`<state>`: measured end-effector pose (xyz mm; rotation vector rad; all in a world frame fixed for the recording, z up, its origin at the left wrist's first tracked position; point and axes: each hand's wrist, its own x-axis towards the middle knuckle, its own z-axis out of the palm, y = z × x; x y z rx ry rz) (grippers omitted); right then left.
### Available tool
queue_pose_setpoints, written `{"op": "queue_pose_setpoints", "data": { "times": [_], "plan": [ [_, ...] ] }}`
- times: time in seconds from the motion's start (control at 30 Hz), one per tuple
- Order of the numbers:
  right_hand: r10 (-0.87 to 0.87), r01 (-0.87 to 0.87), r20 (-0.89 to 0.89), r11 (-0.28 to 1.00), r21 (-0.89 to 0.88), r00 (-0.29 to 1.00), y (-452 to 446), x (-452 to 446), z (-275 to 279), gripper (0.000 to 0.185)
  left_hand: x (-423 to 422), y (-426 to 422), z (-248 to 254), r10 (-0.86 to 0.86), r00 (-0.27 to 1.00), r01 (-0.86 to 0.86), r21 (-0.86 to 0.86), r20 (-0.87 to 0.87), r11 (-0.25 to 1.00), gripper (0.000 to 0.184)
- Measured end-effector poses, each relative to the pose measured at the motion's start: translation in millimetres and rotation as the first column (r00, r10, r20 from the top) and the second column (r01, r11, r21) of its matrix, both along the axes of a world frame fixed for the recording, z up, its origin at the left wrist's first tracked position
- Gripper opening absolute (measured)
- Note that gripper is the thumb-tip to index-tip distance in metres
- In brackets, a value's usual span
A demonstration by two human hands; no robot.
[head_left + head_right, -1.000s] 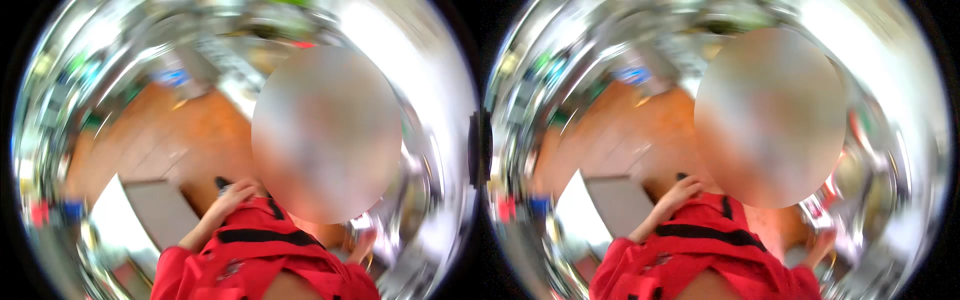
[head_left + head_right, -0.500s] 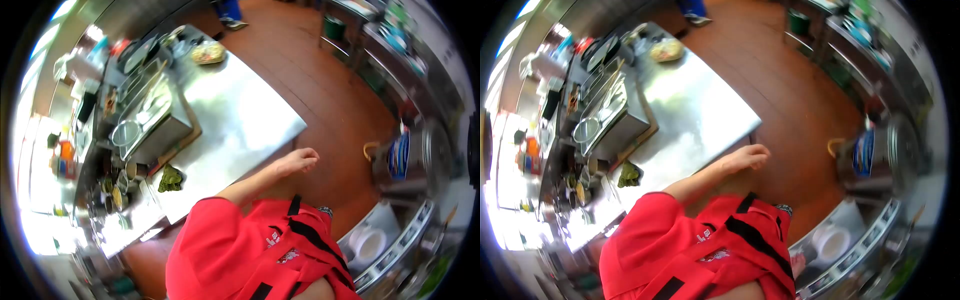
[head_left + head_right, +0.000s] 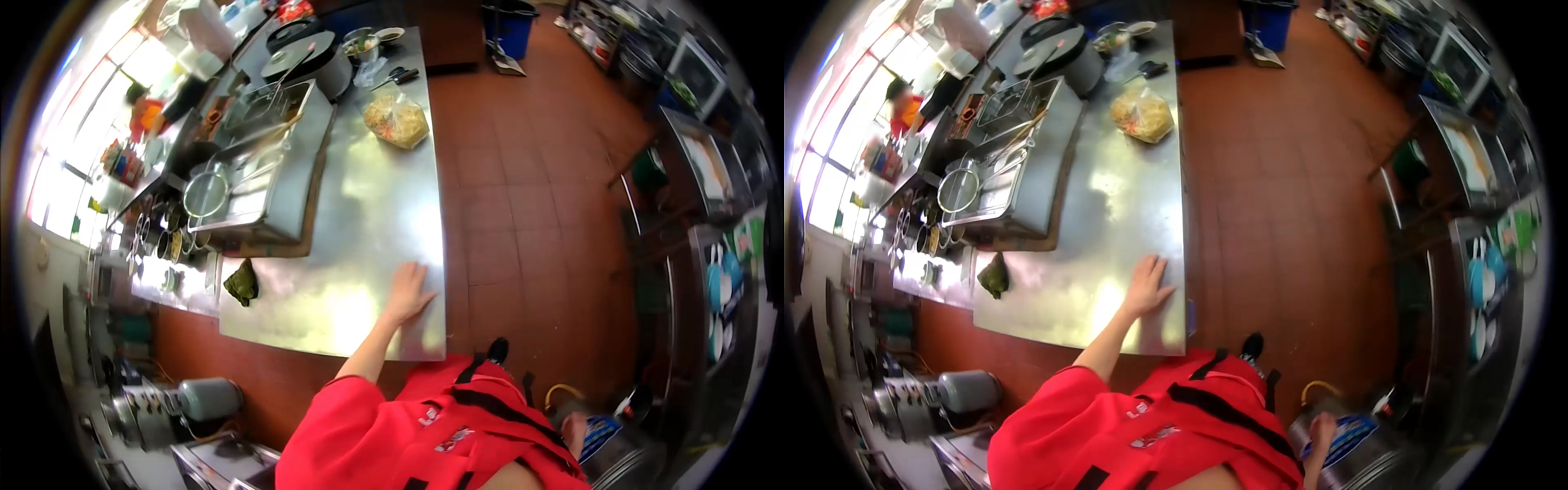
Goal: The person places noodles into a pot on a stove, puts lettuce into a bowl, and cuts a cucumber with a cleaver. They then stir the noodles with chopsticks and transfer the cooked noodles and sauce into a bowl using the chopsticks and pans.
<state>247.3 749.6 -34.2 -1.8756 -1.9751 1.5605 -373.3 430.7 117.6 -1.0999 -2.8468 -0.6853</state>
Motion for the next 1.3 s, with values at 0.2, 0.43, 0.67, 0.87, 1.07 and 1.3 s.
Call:
{"op": "queue_pose_setpoints", "data": {
  "times": [0.2, 0.43, 0.67, 0.87, 1.07, 1.3],
  "plan": [
    [0.099, -0.117, -0.422, 0.993, -0.017, 0.901, 256, -393, 123, 0.014, -68, 20, 26, 0.340, 0.768, -0.329, -0.121, 0.543, 0.937, 0.057],
    [0.673, -0.682, -0.498, 0.703, 0.200, 0.547, 207, -742, 218, 0.023, -291, 81, 11, 0.284, 0.352, -0.882, 0.215, 0.892, 0.419, 0.078],
    [0.771, -0.794, 0.227, 0.521, 0.314, 0.595, 305, -695, 63, 0.024, -470, 129, 20, -0.032, 0.585, -0.768, 0.566, 0.811, 0.299, 0.060],
    [0.486, -0.479, 0.497, 0.864, -0.153, 0.719, 342, -600, 17, 0.024, -488, 101, 7, 0.062, 0.445, -0.837, 0.391, 0.893, 0.383, 0.068],
    [0.567, -0.469, 0.378, 0.822, -0.324, 0.732, 395, -775, 47, 0.021, -462, 96, -11, -0.140, 0.200, -0.979, 0.192, 0.970, -0.070, 0.040],
    [0.876, -0.912, 0.307, 0.406, -0.054, 0.372, 503, -1266, 56, 0.020, -440, 178, 26, 0.059, 0.243, -0.808, 0.236, 0.968, -0.541, 0.037]
  ]
}}
